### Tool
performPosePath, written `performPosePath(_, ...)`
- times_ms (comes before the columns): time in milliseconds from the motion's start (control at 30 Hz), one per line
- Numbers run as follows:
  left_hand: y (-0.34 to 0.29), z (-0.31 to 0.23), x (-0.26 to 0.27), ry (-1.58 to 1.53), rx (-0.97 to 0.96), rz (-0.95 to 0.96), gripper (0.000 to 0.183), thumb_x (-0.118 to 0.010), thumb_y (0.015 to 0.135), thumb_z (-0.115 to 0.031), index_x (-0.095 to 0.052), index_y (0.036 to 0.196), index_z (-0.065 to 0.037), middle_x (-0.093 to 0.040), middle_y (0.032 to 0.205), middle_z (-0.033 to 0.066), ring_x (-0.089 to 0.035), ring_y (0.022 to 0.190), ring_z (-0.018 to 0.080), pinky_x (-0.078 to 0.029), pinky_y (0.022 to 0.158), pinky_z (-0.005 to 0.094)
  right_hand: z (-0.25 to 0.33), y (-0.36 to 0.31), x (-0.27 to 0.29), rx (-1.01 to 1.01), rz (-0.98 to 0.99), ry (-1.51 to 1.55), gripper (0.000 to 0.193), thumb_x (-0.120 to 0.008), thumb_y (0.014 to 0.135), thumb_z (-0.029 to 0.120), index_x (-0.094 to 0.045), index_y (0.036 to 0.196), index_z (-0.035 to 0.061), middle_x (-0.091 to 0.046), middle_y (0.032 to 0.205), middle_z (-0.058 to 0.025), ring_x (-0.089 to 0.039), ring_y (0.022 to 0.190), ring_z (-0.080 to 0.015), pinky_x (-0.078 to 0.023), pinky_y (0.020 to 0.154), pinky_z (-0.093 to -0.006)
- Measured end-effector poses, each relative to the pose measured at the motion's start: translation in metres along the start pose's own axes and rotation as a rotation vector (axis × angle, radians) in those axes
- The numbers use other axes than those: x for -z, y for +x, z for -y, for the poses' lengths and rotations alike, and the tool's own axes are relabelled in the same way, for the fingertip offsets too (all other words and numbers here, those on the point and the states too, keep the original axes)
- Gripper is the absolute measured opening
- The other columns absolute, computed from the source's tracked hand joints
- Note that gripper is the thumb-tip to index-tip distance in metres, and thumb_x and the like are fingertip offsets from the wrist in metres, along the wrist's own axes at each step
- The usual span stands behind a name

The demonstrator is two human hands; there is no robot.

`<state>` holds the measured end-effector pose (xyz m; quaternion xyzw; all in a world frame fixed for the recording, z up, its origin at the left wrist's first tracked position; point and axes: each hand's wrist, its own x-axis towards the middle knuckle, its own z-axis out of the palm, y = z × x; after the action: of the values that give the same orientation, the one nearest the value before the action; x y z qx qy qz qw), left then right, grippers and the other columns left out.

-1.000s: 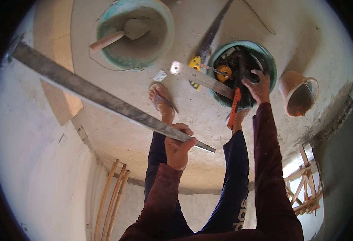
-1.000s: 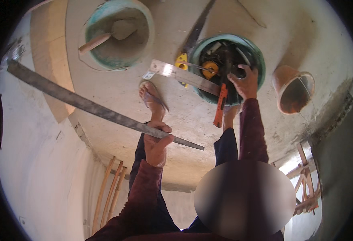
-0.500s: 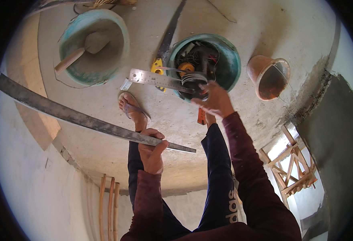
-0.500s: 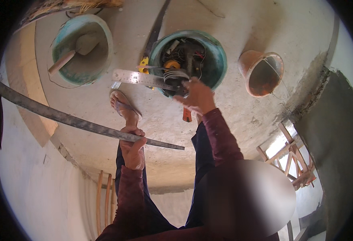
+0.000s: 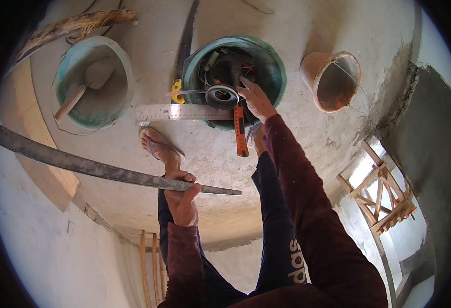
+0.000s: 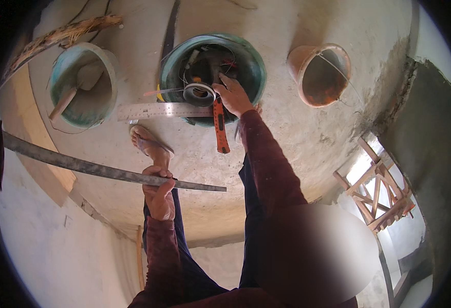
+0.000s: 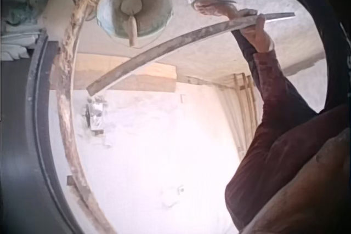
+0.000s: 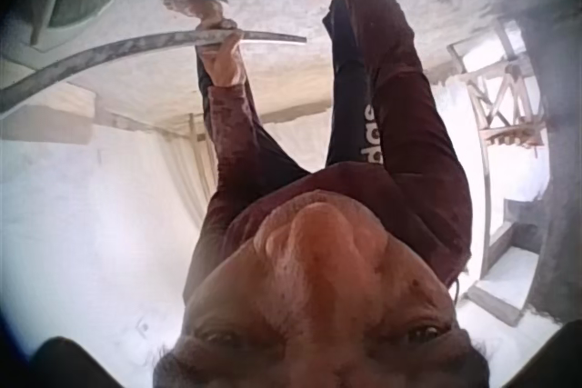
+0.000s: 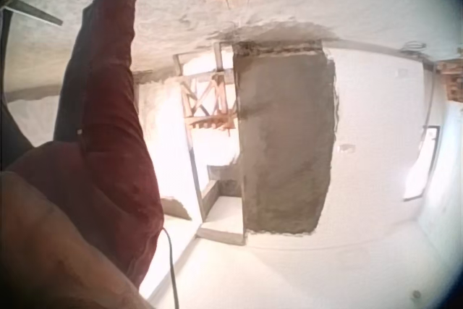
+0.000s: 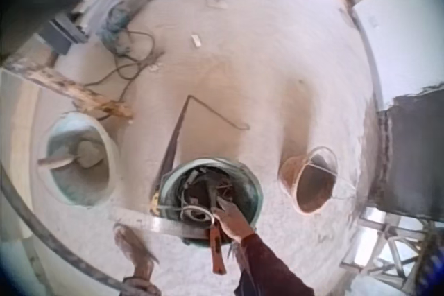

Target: The person cuts a metal bar to size using an angle grinder while sitting on the floor. They then retrieve a hammer and nails, and proceed to install the cut metal bar into a wooden frame structure using the hammer.

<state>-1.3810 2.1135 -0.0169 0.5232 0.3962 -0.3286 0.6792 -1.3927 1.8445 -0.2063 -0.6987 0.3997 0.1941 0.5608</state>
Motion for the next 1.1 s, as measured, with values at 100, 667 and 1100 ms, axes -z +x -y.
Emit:
performPosePath(100,0.003,0.000,-0.005,0.006,0.005,0.011,0.046,-0.067,0.065,0.011,-0.052,0.104,-0.007,-0.051,0.090,0.0039,-0.051,0.086,0.0151,-0.042,0.081,0.0270,-0.035,0.014,-0.009,-0.049,-0.171,0.097,0.071,-0.063,0.078,0.048,-0.053,0.128,-0.0020,-0.058,0.121,-0.0242,-0.058,0.112,-0.0338,-0.042,0.097,-0.0356)
performPosePath(667,0.005,-0.002,-0.011,0.003,0.011,0.026,0.046,-0.065,0.066,0.012,-0.051,0.106,-0.007,-0.050,0.092,0.0039,-0.051,0.089,0.0160,-0.041,0.083,0.0259,0.056,-0.032,-0.031,0.111,-0.023,-0.540,0.060,-0.060,0.067,0.020,-0.051,0.125,0.0075,-0.056,0.108,-0.0166,-0.058,0.096,-0.0355,-0.049,0.082,-0.0447)
performPosePath(1100,0.006,-0.004,-0.015,-0.017,0.019,0.000,0.047,-0.066,0.064,0.013,-0.052,0.103,-0.008,-0.050,0.091,0.0038,-0.051,0.088,0.0153,-0.041,0.083,0.0267,-0.003,0.029,-0.026,0.199,-0.130,0.016,0.043,-0.055,0.074,0.018,-0.062,0.114,0.0050,-0.063,0.104,-0.0190,-0.059,0.099,-0.0354,-0.044,0.092,-0.0406)
